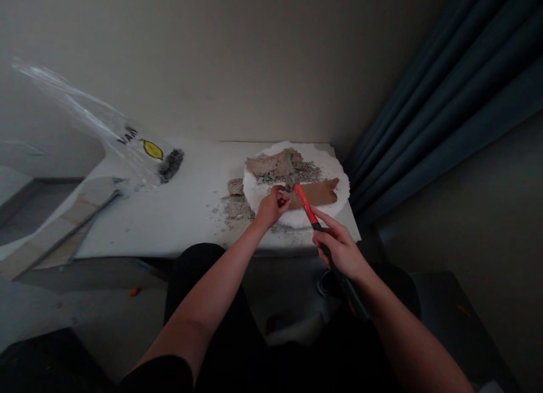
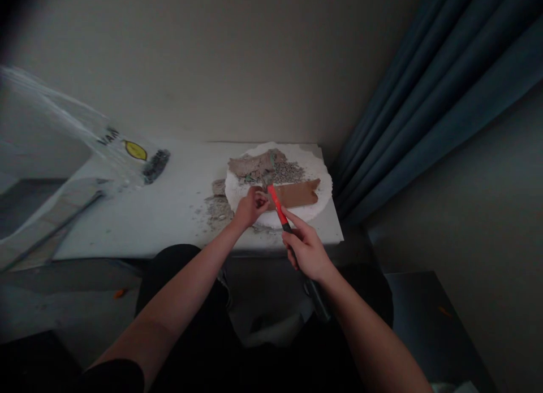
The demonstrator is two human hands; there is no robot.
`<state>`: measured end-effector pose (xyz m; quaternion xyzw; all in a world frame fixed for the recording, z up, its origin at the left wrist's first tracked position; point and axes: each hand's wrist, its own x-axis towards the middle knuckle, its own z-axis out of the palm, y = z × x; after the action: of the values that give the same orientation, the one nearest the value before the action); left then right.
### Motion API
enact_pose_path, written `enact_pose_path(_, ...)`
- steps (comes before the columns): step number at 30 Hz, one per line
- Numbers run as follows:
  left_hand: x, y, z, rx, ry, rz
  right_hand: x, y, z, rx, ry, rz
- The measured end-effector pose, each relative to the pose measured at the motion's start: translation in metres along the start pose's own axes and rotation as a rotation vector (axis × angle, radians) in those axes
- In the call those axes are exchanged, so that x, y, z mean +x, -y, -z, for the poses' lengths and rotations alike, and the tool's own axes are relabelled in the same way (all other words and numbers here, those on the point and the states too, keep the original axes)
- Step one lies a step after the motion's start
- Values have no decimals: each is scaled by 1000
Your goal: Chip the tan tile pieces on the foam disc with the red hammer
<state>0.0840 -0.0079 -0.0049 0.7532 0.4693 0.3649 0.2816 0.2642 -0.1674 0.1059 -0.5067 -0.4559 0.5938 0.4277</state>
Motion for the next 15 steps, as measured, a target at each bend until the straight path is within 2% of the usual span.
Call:
enact_pose_path(3,0,0,-1,-5,-8,-3,0,-1,-3,-6,-10,-24)
enact_pose_path(7,0,0,-3,-8,-5,-8,-1,0,-1,30,-15,33)
enact_pose_path(12,0,3,-4,-54,-19,-21,2,-3,-2,6,-7,-42)
enact_pose_path(15,0,4,-5,-54,-10,-29,3,-5,-4,23,-9,-11)
